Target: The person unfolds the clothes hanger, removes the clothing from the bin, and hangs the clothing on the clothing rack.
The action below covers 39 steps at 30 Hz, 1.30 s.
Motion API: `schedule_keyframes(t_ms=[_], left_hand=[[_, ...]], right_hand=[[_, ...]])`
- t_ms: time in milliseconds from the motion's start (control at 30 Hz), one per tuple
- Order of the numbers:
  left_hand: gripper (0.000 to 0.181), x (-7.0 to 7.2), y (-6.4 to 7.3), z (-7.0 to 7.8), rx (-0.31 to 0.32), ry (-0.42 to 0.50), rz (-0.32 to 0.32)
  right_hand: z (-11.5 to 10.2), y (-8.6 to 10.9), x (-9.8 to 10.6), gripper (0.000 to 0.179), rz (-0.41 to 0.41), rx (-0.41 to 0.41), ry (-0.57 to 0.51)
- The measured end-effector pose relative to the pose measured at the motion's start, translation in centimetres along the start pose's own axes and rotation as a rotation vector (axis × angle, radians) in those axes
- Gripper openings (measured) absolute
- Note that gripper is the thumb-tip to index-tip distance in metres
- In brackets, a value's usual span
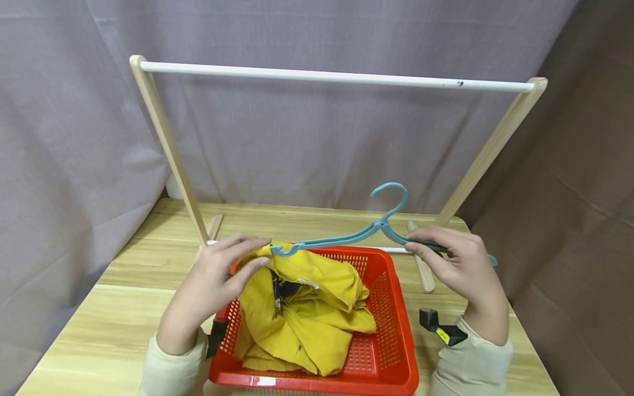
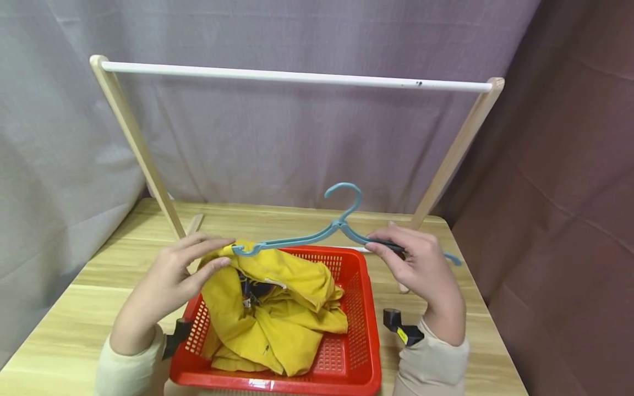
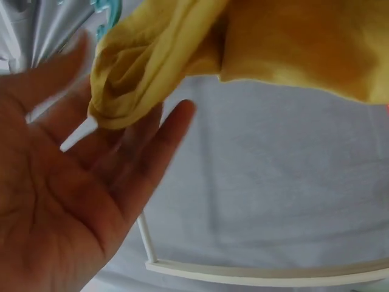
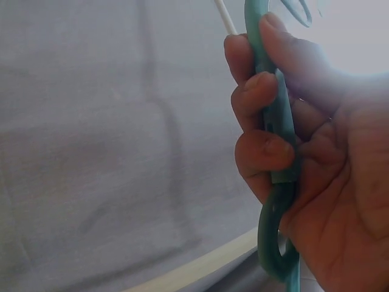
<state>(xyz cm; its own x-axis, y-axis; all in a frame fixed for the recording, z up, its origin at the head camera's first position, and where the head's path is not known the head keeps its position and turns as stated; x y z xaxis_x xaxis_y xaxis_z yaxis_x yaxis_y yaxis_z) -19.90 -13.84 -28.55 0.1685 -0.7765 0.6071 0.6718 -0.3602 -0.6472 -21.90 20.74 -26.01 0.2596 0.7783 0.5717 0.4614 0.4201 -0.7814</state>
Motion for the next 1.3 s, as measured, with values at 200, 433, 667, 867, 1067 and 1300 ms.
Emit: schedule_keyframes(t_ms=[200, 433, 667, 867, 1067, 1300], left_hand=[[0.027, 1.1, -0.1, 0.6, -0.037, -0.083, 0.154], [0.017, 0.9, -0.1, 1.3, -0.030, -0.034, 0.206], [0.012, 0.4, -0.4, 2.1, -0.058, 0.048, 0.249], [0.017, 0.6, -0.4, 2.9, -0.123, 0.130, 0.328], [0.017, 0.6, -0.4, 2.7, -0.118, 0.153, 0.344], [0.015, 0.3, -0.5, 2.5, -0.090, 0.152, 0.323]], right_hand=[[-0.7, -0.2, 0.0, 0.022, 0.008, 0.038, -0.031], [-1.8, -1.0, -1.4, 0.021, -0.031, 0.079, -0.070], [-2.5, -1.4, -3.1, 0.010, -0.067, 0.070, -0.102], [-2.8, -1.7, -4.3, 0.022, -0.087, 0.067, -0.050], [-3.6, -2.0, -4.9, 0.010, -0.077, 0.097, -0.057], [-4.4, -2.3, -4.9, 0.010, -0.004, 0.115, -0.007]])
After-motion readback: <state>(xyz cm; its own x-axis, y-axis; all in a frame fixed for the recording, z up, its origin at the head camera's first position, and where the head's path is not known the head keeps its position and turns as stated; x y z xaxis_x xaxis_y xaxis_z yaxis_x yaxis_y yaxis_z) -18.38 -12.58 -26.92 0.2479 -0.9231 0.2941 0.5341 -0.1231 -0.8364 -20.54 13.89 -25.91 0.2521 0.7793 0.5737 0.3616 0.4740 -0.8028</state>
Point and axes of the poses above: each hand's wrist, its own y-axis away from the middle knuckle, its own x-axis out of the back of the hand, z = x × y, the point moved 9 cm from there along -y, towards the middle knuckle, and after that the axes turned 4 degrees about y, right-handed, at the moved point
